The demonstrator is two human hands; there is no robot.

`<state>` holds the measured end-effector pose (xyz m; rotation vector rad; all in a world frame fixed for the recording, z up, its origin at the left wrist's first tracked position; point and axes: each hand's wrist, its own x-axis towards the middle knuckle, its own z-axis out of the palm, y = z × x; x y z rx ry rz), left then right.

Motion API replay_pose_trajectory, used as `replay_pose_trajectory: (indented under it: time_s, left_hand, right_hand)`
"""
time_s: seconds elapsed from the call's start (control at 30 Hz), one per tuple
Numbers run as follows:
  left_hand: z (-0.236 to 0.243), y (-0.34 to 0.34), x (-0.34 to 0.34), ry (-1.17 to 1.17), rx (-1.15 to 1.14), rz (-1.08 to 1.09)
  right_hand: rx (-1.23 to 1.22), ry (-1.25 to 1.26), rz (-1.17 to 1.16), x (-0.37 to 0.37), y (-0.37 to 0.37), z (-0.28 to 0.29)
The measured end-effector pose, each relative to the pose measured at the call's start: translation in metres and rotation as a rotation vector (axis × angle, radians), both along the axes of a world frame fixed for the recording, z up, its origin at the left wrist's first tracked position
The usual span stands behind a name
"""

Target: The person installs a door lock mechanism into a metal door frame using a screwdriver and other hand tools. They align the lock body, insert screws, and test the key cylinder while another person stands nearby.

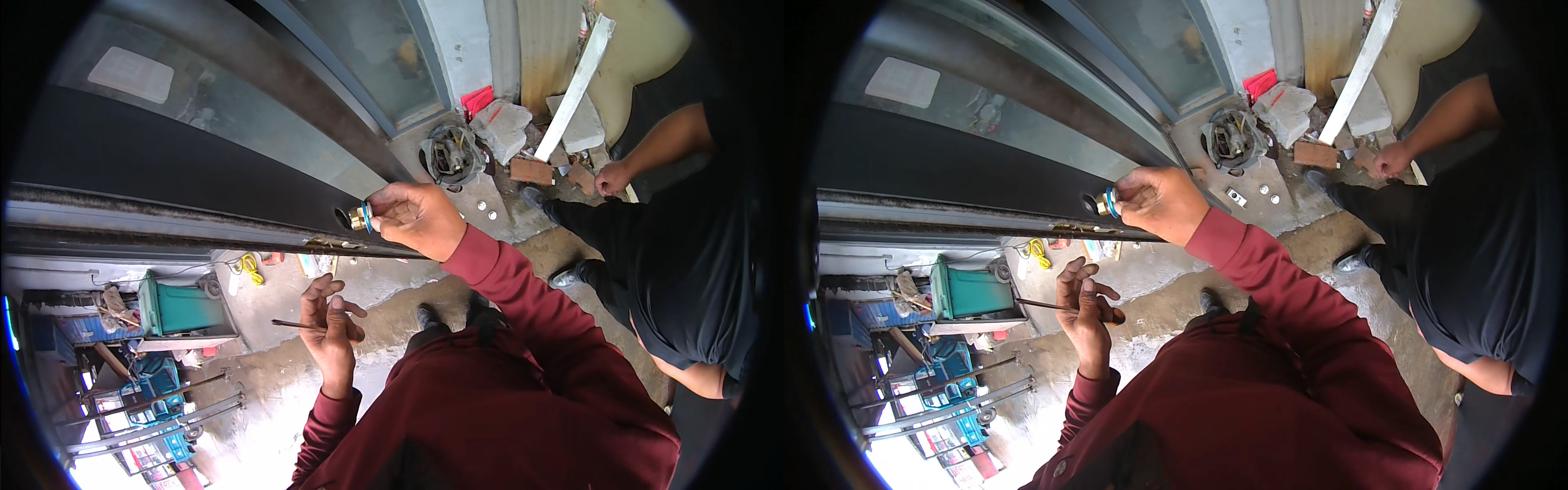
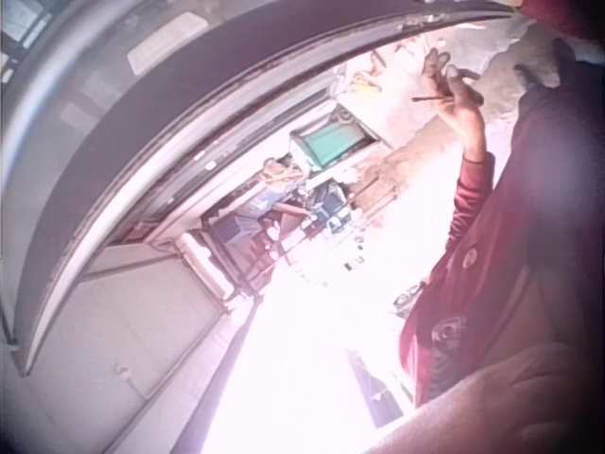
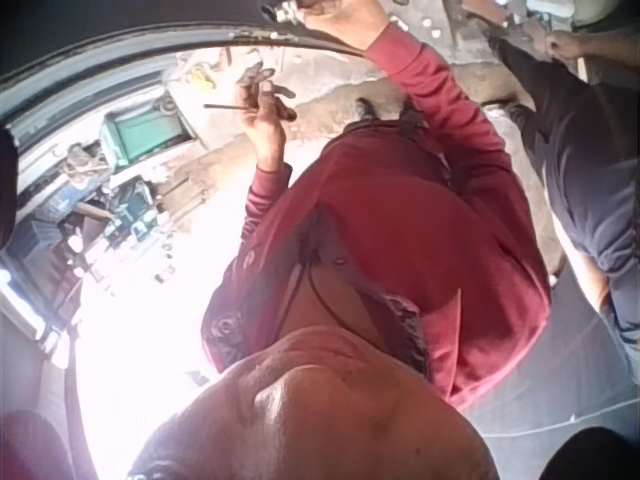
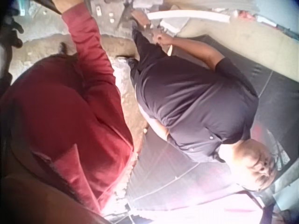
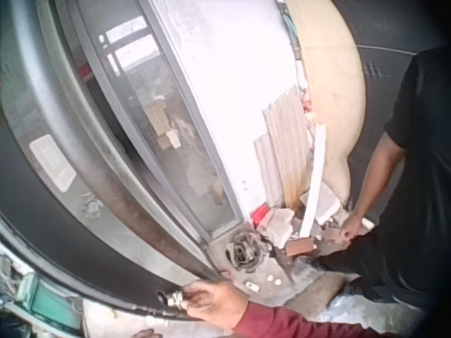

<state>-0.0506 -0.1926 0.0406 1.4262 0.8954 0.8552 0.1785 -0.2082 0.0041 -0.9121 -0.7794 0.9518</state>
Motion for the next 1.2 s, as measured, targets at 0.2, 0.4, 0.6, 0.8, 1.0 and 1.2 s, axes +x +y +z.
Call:
replay_pose_trajectory:
  time_s: [0.2,0.4,0.6,0.8,1.0,1.2]
  left_hand:
    - [-0.005,0.004,0.0,-0.033,-0.023,0.026]
    - [-0.012,0.007,-0.001,-0.039,-0.015,0.03]
    - [-0.027,0.01,-0.002,-0.152,-0.029,0.027]
    - [-0.037,0.01,-0.003,-0.243,-0.057,0.003]
    - [-0.051,0.01,-0.006,-0.22,-0.029,0.002]
    - [-0.064,0.017,-0.013,-0.228,-0.017,0.054]
  right_hand:
    - [-0.07,-0.097,0.068,0.002,0.013,0.008]
    - [-0.064,-0.205,0.097,0.003,0.016,0.016]
    - [-0.073,-0.261,0.111,0.008,0.019,0.012]
    - [-0.039,-0.247,0.142,0.009,0.017,0.014]
    - [-0.053,-0.301,0.09,0.008,0.012,0.014]
    - [-0.046,-0.16,0.119,0.014,0.009,0.001]
